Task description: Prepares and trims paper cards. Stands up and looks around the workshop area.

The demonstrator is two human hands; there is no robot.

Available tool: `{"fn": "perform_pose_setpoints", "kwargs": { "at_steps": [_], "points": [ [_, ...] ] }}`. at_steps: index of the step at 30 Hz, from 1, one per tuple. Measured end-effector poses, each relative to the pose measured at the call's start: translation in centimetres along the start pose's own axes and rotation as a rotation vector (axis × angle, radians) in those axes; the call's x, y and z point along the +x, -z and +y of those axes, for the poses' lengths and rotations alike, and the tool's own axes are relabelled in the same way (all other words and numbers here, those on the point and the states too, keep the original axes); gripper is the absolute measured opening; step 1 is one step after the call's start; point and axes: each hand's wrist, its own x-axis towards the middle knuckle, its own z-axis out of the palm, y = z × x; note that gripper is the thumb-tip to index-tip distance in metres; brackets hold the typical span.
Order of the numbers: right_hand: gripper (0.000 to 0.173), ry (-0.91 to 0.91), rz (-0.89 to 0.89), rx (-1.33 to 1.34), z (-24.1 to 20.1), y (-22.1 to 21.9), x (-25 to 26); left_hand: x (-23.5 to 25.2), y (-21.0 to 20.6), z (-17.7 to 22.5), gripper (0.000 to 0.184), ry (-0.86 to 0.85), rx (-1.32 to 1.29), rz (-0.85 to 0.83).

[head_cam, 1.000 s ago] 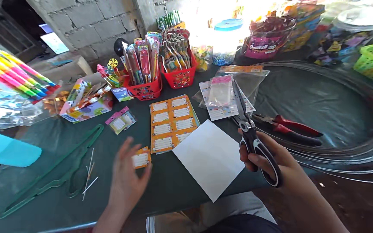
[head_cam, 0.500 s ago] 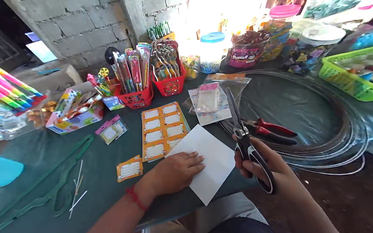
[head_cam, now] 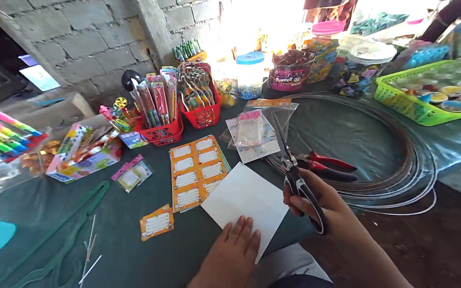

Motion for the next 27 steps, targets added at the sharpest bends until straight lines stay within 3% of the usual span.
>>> {"fn": "perform_pose_setpoints", "kwargs": {
  "at_steps": [4, 7, 9, 11, 14, 18, 23, 26, 27],
  "points": [
    [0.056, 0.032, -0.014, -0.027, -0.4, -0.2, 0.2, 1.1, 0.6, -1.0, 0.026, 0.017, -0.086, 0.136],
    [0.060, 0.064, 0.058, -0.071, -0.7, 0.4, 0.4, 1.5, 3.3, -2.5, 0.027, 0.220, -0.190, 0.390],
    [0.062, 0.111, 0.162, -0.081, -0.5, 0.6, 0.6, 1.0, 6.0, -4.1, 0.026, 0.410, -0.464, 0.650],
    [0.065, 0.158, 0.238, -0.081, 0.2, 0.1, 1.1, 0.7, 8.1, -5.2, 0.021, 0.541, -0.915, 0.923],
    [0.074, 0.144, 0.203, -0.006, 1.5, -2.2, 1.9, 0.6, 9.3, -5.1, 0.026, 0.650, -1.390, 1.204],
    [0.072, 0.097, 0.085, 0.213, 2.0, -6.4, 2.6, 0.2, 8.6, -3.9, 0.031, 0.746, -1.564, 1.273],
    [0.055, 0.083, 0.144, 0.350, 1.4, -10.0, 2.8, -0.5, 7.7, -2.7, 0.026, 0.809, -1.589, 1.287],
    [0.056, 0.087, 0.091, 0.334, 1.5, -9.8, 3.3, -2.7, 8.0, -3.5, 0.016, 0.687, -1.524, 1.217],
    [0.057, 0.070, 0.056, 0.308, 1.2, -9.4, 3.5, -3.7, 8.3, -4.1, 0.022, 0.631, -1.468, 1.143]
  ]
}}
